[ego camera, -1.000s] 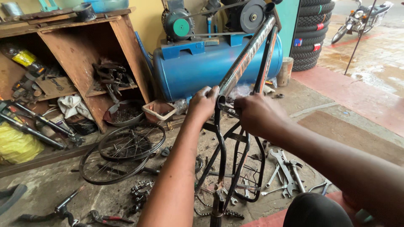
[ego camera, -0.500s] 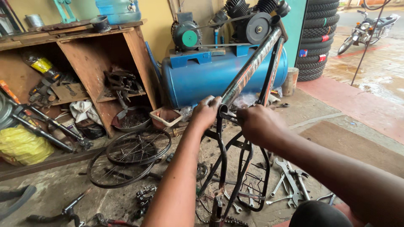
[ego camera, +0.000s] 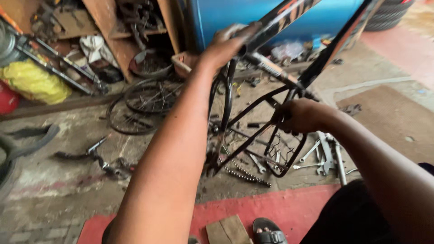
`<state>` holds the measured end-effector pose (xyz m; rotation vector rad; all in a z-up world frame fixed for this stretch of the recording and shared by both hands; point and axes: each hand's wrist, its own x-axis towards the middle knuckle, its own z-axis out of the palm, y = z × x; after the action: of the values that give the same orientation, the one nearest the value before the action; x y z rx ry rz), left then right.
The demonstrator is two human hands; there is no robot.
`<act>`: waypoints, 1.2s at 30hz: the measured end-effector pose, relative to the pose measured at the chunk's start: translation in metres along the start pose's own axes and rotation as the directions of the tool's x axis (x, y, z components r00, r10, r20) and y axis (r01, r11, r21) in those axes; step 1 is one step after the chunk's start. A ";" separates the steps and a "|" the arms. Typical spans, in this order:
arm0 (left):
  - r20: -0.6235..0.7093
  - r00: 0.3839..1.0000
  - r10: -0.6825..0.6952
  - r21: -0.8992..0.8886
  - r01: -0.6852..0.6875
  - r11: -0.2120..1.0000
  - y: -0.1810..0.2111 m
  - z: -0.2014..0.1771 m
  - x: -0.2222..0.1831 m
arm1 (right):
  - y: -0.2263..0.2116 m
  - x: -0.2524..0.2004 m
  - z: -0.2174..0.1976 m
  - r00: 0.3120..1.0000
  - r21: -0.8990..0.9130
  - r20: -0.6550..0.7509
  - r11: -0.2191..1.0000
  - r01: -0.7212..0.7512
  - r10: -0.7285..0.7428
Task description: The person cleans a bicycle frame with a cloth and applies a lubricant or cleaning fluid to the headset area while it sits on a repair floor.
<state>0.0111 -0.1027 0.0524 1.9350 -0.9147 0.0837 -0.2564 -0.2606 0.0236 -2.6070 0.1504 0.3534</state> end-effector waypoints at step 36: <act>-0.157 0.950 0.268 0.162 -0.243 0.956 -0.082 -0.048 -0.038 | -0.039 0.287 0.372 0.992 0.089 -0.115 0.994 0.067 -0.057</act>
<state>0.0502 -0.0225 0.0025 1.8907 -1.0584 0.4780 -0.0567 -0.0546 -0.3505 -2.5335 0.1206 0.1732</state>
